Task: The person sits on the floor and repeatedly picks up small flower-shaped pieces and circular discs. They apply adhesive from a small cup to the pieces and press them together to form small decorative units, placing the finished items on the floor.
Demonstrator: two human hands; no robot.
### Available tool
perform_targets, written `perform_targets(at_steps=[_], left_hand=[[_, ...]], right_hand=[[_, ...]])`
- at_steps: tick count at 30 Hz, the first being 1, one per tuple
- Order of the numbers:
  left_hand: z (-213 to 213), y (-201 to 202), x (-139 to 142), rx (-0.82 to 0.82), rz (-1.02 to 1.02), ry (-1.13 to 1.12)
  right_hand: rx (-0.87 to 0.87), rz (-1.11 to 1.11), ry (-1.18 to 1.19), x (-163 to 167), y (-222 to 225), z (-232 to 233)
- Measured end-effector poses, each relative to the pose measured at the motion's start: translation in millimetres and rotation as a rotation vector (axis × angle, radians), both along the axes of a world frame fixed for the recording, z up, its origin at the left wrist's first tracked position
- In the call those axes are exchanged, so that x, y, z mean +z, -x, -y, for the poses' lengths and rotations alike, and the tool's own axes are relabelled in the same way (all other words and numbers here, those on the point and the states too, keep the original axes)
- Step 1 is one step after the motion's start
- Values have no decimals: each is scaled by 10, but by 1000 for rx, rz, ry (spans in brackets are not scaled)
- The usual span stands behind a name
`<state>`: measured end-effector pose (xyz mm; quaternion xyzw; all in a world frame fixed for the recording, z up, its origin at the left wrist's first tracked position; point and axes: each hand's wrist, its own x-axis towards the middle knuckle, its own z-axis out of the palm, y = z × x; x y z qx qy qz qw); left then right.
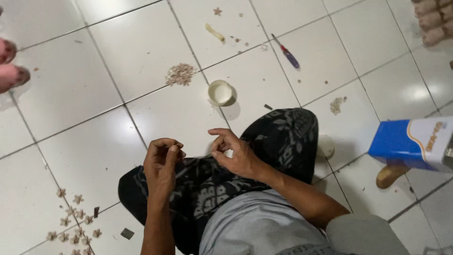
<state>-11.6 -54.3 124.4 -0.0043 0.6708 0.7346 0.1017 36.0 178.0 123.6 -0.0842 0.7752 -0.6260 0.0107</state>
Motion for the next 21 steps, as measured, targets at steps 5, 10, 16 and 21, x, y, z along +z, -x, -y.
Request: perform_targets(at_steps=[5, 10, 16, 21], left_hand=[[-522, 48, 44, -110, -29, 183], [-643, 64, -374, -164, 4, -361], [-879, -11, -516, -53, 236, 291], [-1140, -2, -510, -20, 319, 216]], right_hand=[[-178, 95, 117, -123, -187, -556], [-684, 102, 172, -454, -476, -1638], [-1253, 91, -32, -1080, -1097, -3308], [-1424, 164, -279, -1572, -1250, -3926]])
